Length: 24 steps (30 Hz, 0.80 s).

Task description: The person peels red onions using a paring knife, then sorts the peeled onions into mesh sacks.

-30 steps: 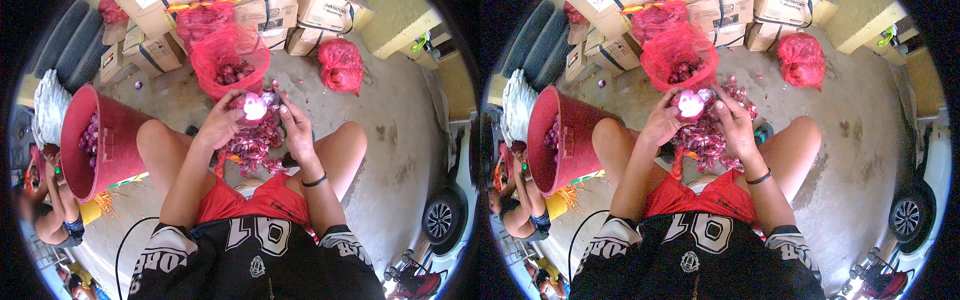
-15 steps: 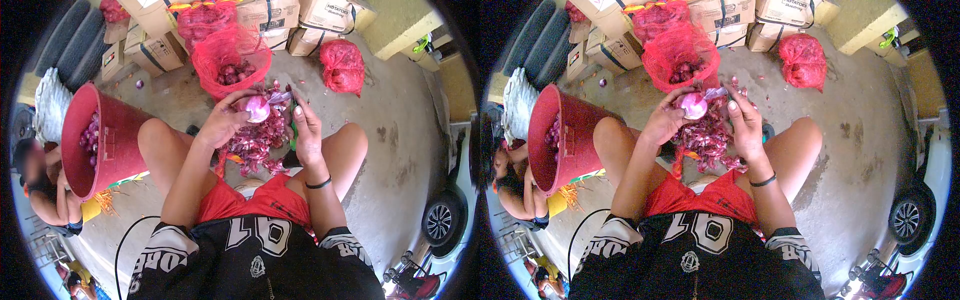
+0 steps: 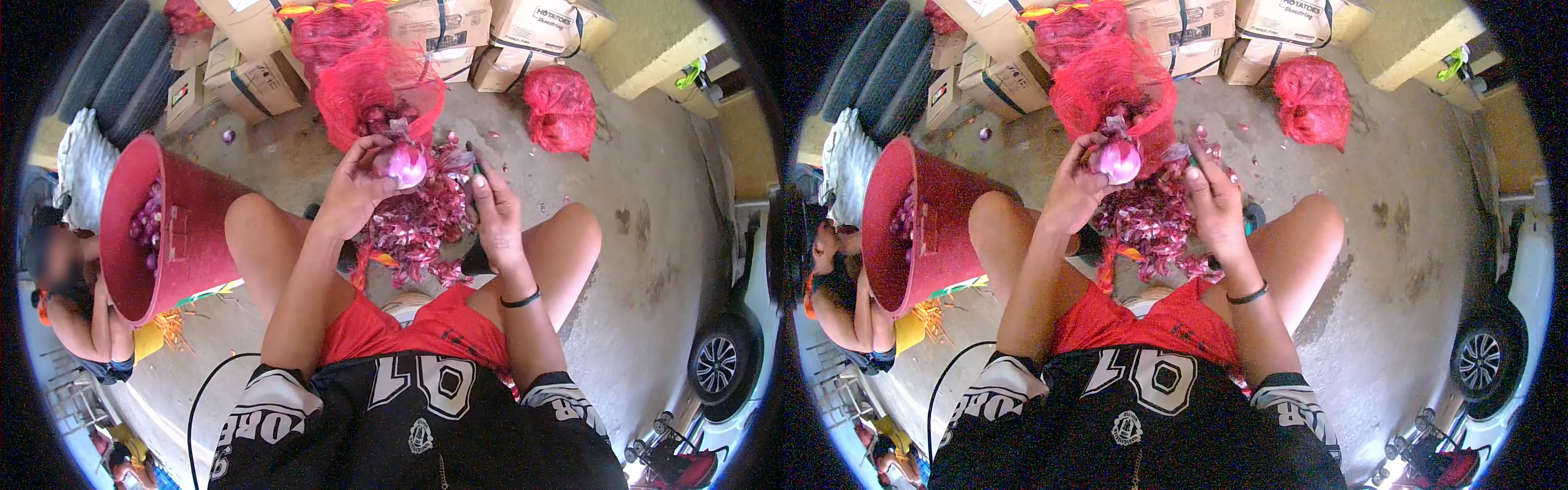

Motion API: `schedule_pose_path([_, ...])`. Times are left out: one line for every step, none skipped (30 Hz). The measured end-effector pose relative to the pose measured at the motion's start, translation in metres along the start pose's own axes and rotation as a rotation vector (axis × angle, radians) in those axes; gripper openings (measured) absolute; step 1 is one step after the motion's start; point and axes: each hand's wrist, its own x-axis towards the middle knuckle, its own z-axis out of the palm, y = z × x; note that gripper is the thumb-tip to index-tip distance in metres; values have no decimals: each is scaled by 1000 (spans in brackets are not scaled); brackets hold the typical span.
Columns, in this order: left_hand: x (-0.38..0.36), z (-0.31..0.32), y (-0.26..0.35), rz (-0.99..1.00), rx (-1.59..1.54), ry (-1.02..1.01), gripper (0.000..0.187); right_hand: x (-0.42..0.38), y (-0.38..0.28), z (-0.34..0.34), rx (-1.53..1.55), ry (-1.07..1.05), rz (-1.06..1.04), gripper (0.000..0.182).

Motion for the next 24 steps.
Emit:
schedule_pose_path([0,-1,-1,-29,-17,43,59,-1,1,4,-93,-16,-40,49])
schedule_pose_path([0,-1,-2,-6,-32,56,56,-1,0,10,-221,-28,-126,51])
schedule_pose_path([0,0,-5,18,-48,69,54,-2,-1,15,-349,-39,-213,53])
schedule_pose_path([1,1,-7,41,-64,82,52,0,0,18,-409,-69,-363,58])
schedule_pose_path([1,3,-8,44,-58,78,51,-2,-4,20,-395,-105,-305,59])
schedule_pose_path([1,7,-8,46,-53,74,50,-6,-12,22,-380,-140,-247,59])
schedule_pose_path([0,9,-7,49,-48,71,49,-8,-16,24,-365,-176,-189,60])
schedule_pose_path([-1,10,-7,28,-37,76,49,-6,-9,27,-409,-148,-322,62])
schedule_pose_path([-1,11,-6,7,-28,81,49,-6,-11,28,-428,-153,-338,63])
schedule_pose_path([-1,12,-6,-13,-17,86,49,-7,-14,29,-447,-158,-354,64])
schedule_pose_path([-2,10,-8,-14,-23,72,50,-7,-16,29,-466,-163,-370,65])
schedule_pose_path([-2,7,-9,-16,-29,59,51,-7,-16,29,-494,-164,-408,66])
schedule_pose_path([-2,4,-10,-16,-35,46,52,-6,-16,28,-522,-164,-446,66])
schedule_pose_path([-3,3,-11,-22,-28,63,53,-6,-16,28,-549,-165,-484,67])
schedule_pose_path([-3,3,-11,-28,-23,79,54,-5,-17,27,-568,-173,-492,67])
schedule_pose_path([-4,3,-12,-35,-17,96,56,-5,-18,27,-586,-181,-499,66])
schedule_pose_path([-4,3,-11,-52,-20,83,56,-5,-18,26,-605,-189,-507,66])
schedule_pose_path([-4,2,-11,-68,-22,72,56,-4,-17,27,-607,-177,-522,64])
schedule_pose_path([-4,2,-10,-85,-25,60,56,-4,-17,27,-609,-165,-537,63])
schedule_pose_path([-4,2,-10,-83,-16,57,56,-4,-16,28,-612,-153,-552,62])
schedule_pose_path([-4,3,-10,-81,-7,55,56,-3,-17,27,-643,-159,-553,60])
schedule_pose_path([-4,3,-10,-79,2,52,56,-3,-18,26,-675,-163,-554,58])
schedule_pose_path([-4,3,-10,-85,0,50,56,-3,-20,24,-706,-168,-556,57])
schedule_pose_path([-4,2,-9,-91,-2,47,56,-4,-21,24,-724,-161,-555,55])
